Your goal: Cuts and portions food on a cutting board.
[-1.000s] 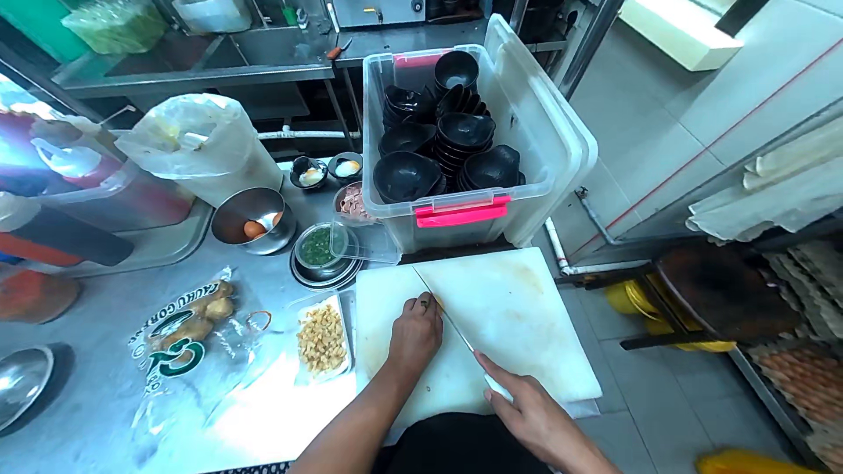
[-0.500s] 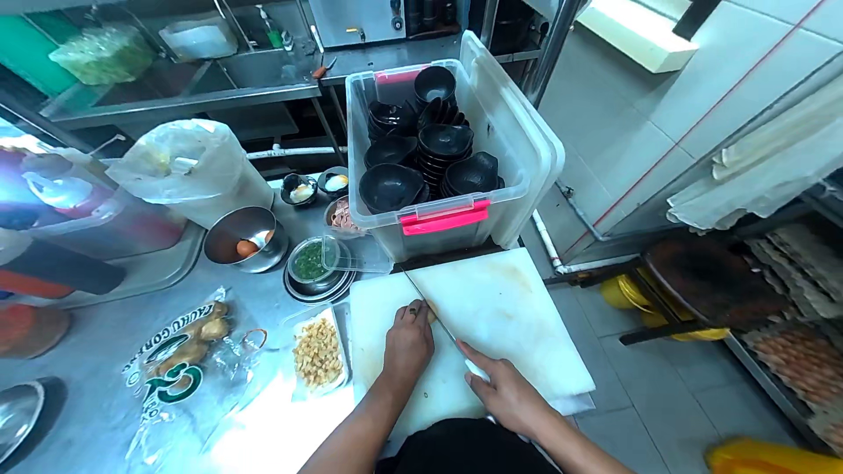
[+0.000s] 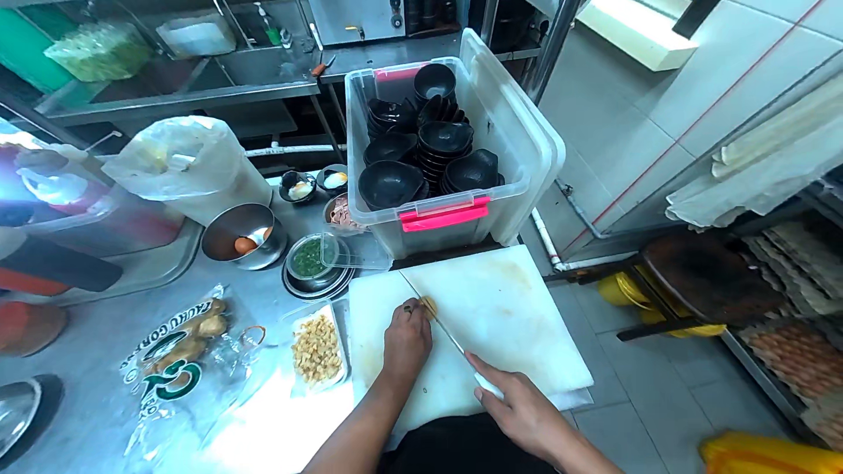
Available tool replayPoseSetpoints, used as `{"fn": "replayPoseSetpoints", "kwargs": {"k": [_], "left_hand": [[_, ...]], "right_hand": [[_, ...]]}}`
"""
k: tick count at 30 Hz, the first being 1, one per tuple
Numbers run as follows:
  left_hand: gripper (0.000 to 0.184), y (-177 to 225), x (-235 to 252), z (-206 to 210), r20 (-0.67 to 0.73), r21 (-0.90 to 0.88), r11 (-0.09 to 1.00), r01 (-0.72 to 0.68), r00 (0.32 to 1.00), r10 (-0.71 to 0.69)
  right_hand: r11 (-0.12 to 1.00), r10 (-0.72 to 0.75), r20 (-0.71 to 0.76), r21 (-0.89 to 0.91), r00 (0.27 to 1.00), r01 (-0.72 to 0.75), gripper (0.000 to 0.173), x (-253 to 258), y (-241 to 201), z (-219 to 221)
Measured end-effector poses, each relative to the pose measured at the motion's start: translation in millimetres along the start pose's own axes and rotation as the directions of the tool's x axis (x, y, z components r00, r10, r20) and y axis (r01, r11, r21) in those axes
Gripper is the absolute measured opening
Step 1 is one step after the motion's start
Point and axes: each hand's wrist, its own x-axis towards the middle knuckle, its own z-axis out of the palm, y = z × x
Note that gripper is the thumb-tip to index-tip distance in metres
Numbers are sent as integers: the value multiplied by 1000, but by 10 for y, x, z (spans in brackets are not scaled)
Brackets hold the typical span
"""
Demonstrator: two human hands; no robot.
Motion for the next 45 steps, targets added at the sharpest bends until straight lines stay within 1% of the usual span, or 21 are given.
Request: {"fn": "replayPoseSetpoints", "kwargs": {"k": [7,13,16,19,21,26,29,31,38,42,45], "left_hand": [[22,9,24,-9,13,32,999,-18,1000,18],[23,25,44,-20,11,35,999,-17,1000,16],[25,2,12,-14,1,18,1000,-25,1000,25],[27,-27,-50,-4,-23,-35,999,-39,999,39],[26,-32,-60,5,-43,-60,998,-26,999,23],[25,-36,-85,1,-52,-54,999,7,999,-10],[25,-24,-77,-10,-30,-59,998,31,999,-33],[25,-28,-73,-4,-40,-56,998,22,999,-24],[24,-37,-76,12,-66,-54,999,3,998,-6],[24,-36,-65,13,-49,-47,999,19,999,-21],[23,-36,-53,5,-43,-34,999,19,999,-20]], "right_hand": [[1000,26,22,4,999,-26,57,102,-41,11],[997,23,42,71,999,-26,57,396,-70,55],[997,24,39,67,999,-26,58,483,-93,80],[999,22,34,49,999,-24,58,464,-89,76],[999,17,24,50,1000,-18,57,427,-80,49],[998,23,-16,57,1000,-22,57,175,-106,-20],[998,24,-8,56,1000,-23,57,85,-89,-23],[998,20,2,51,1000,-20,57,60,-72,1],[999,10,17,45,1000,-11,57,67,-64,23],[1000,17,28,24,999,-18,56,123,-85,28],[999,27,44,45,999,-29,57,236,-108,35]]}}
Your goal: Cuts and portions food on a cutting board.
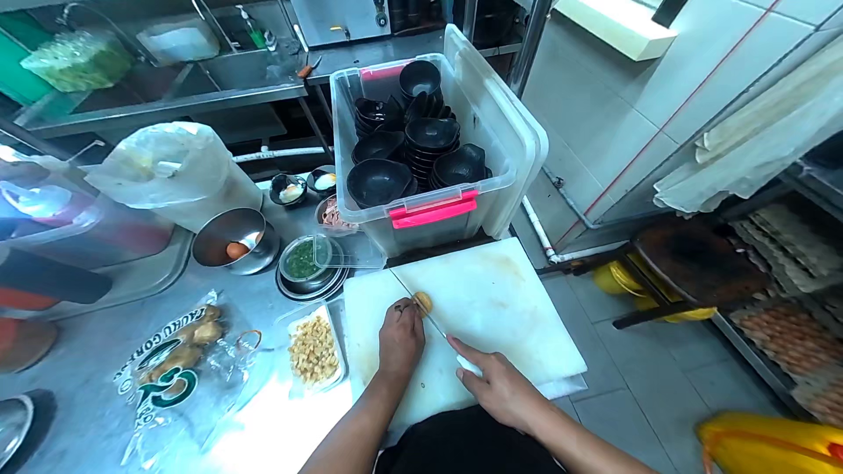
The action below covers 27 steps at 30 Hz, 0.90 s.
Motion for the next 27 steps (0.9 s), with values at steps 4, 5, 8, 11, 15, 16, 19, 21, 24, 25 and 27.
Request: {"fn": "replayPoseSetpoints", "kwargs": {"k": [4,5,8,11,15,16,19,21,24,25,27], "left_hand": [[23,-19,3,18,1,-1,1000,-10,1000,10],[24,-23,2,16,1,-7,1000,-13,1000,13],[27,-31,-11,-2,-2,-47,999,-14,1000,14],[26,-29,-36,0,-20,-86,996,13,1000,-15],[23,-18,-40,-34,-15,-118,990,83,996,-85],[23,-24,-43,-33,-18,-119,989,84,996,-87],[23,-26,-48,-9,-49,-106,992,62,997,-67],[23,-25,-47,0,-58,-95,994,50,997,-55],[23,-28,-47,0,-62,-86,996,35,997,-40],[23,-29,-47,7,-65,-82,996,31,997,-36],[23,-26,-47,11,-64,-68,997,31,997,-35]], "right_hand": [[998,-4,-5,55,1000,5,58,248,-11,52],[998,-7,-6,58,1000,7,58,300,-29,62],[998,-12,-5,55,1000,12,58,392,-68,56],[996,-1,5,85,1000,1,58,381,-41,27],[991,-1,-13,137,1000,2,59,210,-16,2],[992,-5,-21,129,1000,7,59,156,-11,3],[994,-8,-35,108,999,12,58,16,6,15],[996,-11,-37,85,999,14,57,-26,26,32],[998,-16,-36,59,999,19,57,-28,34,50],[998,-17,-35,53,999,19,57,-24,28,50],[999,-14,-36,37,999,16,57,-7,13,52]]}}
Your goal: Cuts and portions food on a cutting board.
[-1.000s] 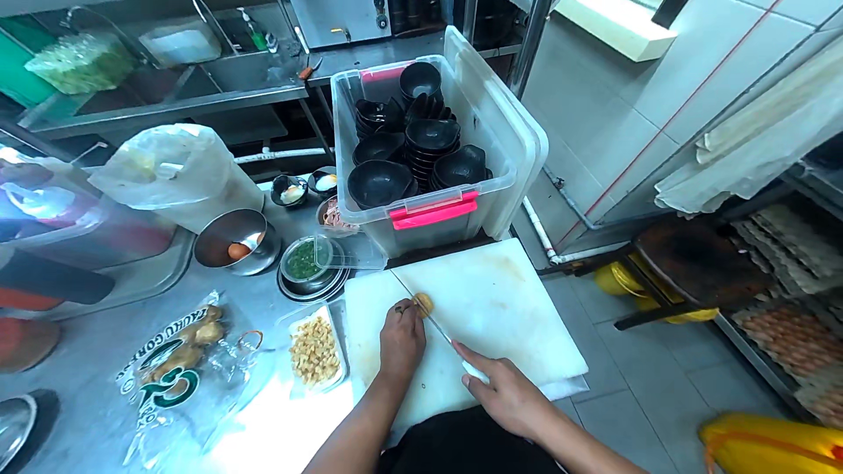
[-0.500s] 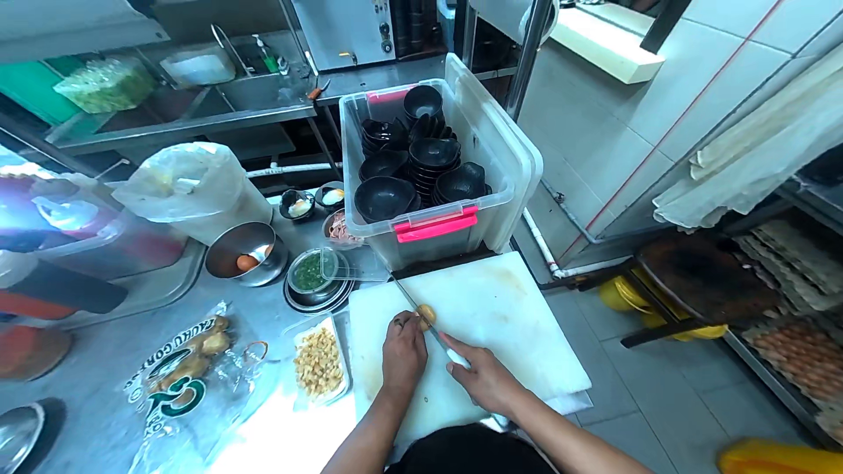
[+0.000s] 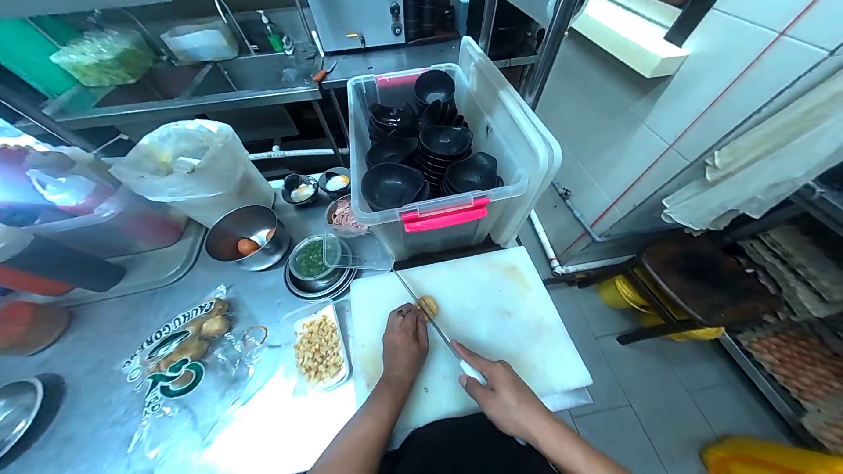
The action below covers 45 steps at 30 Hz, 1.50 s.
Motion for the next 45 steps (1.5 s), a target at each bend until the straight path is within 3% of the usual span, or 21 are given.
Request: {"fn": "replayPoseSetpoints", "kwargs": {"k": [6,13,23,45], "left_hand": [[23,-7,22,2,23,30,1000,-10,1000,9],[25,-5,25,-11,33,34,999,-4,999,3],[24,17,-3,-52,10,-64,993,100,995,-100],[22,1,26,-14,15,56,998,34,999,-34]], "right_hand": [[1000,13,10,-28,1000,-13,57,131,-65,22],[996,28,63,81,998,-33,59,418,-89,57],[990,-19,8,139,1000,17,59,178,-84,-73],[999,5,32,-37,999,-4,57,267,-139,29]]}}
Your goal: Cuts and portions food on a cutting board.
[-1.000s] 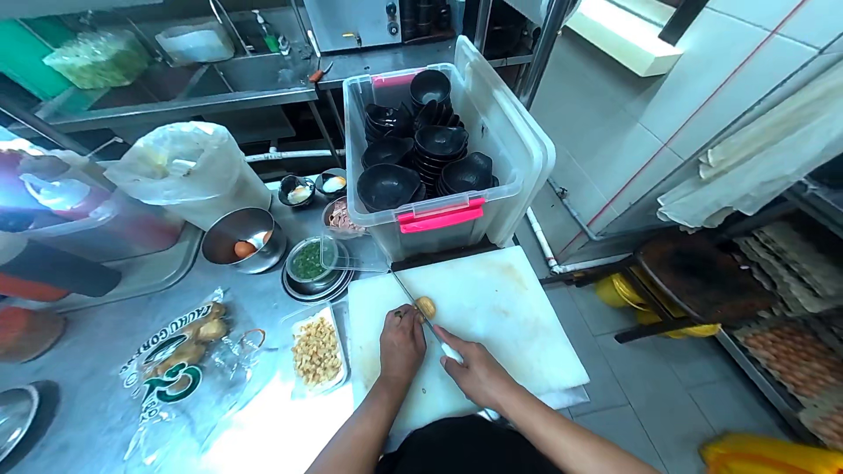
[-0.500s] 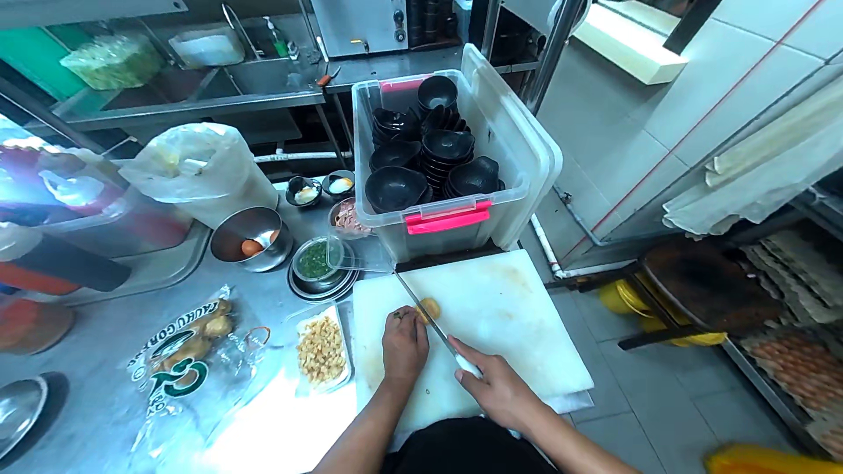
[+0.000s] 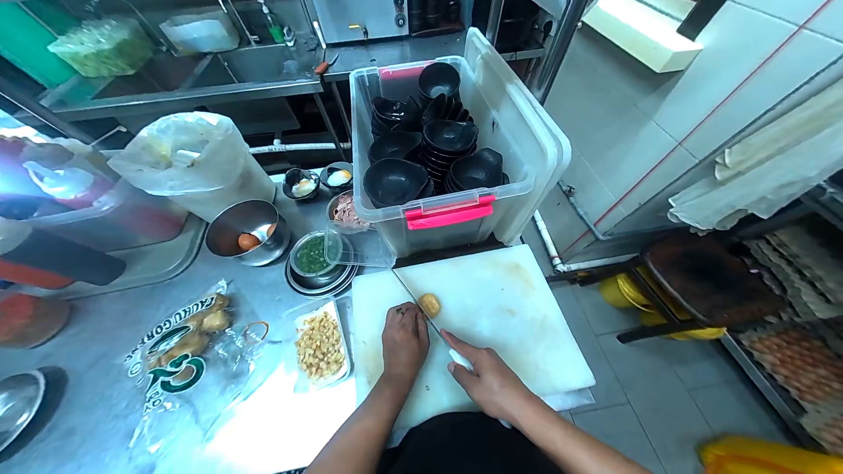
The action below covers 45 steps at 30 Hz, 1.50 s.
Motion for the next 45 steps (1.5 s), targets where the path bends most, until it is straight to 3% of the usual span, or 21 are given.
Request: {"fn": "replayPoseSetpoints", "kwargs": {"k": [8,11,15,18,21,25,35,45], "left_hand": [[23,14,0,-17,18,-11,1000,22,1000,-21],[24,-9,-1,-28,9,-68,997,22,1000,-21],[24,-39,66,-218,162,-166,983,75,986,-47],[28,-34,309,-447,404,-110,988,112,913,-59],[35,14,591,-607,650,-6,1000,25,760,-15],[34,-21,753,-611,731,-14,996,-90,679,72],[32,-125,653,-629,695,-25,993,-117,712,101],[28,-83,410,-644,649,-47,999,21,761,15]], "right_hand": [[1000,9,10,-12,1000,-9,58,210,-50,59],[997,-13,21,77,1000,11,58,114,28,-22],[994,-91,-57,55,994,94,55,-221,167,-203],[994,-40,-140,92,989,53,55,-464,348,-285],[981,25,-214,196,976,18,57,-649,583,-246],[971,64,-252,240,966,-2,57,-809,766,-148],[974,101,-263,222,959,-42,58,-915,891,-29],[912,161,-264,409,951,-41,61,-776,933,-39]]}}
